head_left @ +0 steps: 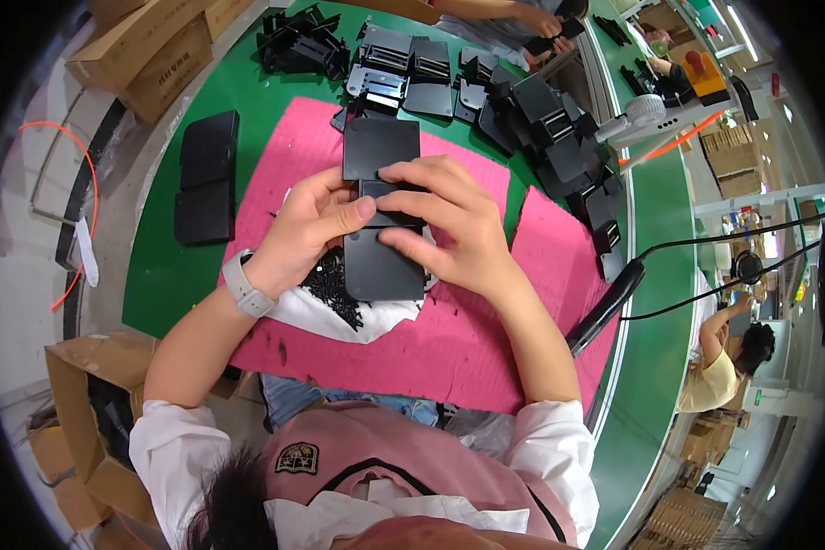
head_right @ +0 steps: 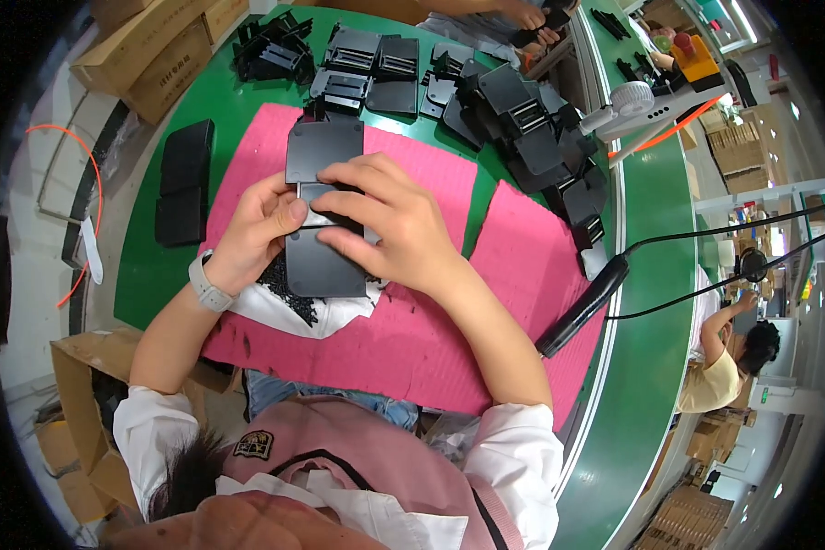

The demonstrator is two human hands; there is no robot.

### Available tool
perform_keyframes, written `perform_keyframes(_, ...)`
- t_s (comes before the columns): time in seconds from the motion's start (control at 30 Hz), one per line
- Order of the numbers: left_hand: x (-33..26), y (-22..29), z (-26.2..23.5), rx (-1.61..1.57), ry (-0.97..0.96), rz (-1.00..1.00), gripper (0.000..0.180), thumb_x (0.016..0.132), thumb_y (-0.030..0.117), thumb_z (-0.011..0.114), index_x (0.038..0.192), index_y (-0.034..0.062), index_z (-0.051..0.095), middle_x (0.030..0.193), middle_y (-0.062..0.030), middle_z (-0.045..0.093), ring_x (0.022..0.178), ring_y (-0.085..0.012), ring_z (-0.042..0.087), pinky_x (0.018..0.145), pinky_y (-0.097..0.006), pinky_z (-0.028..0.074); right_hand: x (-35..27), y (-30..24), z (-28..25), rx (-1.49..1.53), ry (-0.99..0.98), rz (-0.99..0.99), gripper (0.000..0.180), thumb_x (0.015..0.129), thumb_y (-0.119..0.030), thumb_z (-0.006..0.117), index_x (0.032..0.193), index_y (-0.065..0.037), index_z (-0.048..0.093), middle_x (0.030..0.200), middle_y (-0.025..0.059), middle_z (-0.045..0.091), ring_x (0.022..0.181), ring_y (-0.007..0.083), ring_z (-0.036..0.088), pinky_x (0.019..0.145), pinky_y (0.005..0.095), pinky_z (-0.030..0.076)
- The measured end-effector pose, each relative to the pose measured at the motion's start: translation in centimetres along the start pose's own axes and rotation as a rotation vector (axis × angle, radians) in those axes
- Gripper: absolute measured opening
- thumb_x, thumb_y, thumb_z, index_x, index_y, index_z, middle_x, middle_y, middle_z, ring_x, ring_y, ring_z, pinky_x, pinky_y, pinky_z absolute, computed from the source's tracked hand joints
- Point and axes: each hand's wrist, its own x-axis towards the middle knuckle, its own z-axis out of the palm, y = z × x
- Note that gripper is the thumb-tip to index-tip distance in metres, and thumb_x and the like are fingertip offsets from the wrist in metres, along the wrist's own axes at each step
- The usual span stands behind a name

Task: Assembling small black plastic components using an electric screwdriver on a production line.

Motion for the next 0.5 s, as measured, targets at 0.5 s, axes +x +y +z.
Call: perform_keyframes(0.5, -0.4, 1.0, 0.3, 1.509, -0.082, 0.393, 0.026, 0.069, 0.013, 0.073, 0.09, 0.0013, 0.062, 0.087, -0.0089, 0.056, 0.088, -0.0289, 0.054, 0.073, -0.039, 0.045, -7.9, -2.4, -6.8, -0.296, -0.023, 0.423, 0.026, 0.06, -0.005, 0.079, 0.083, 0.001, 0.068, 0.097, 0.0112, 0.068, 0.087, 0.0257, 0.062, 0.072, 0.0334, 0.052)
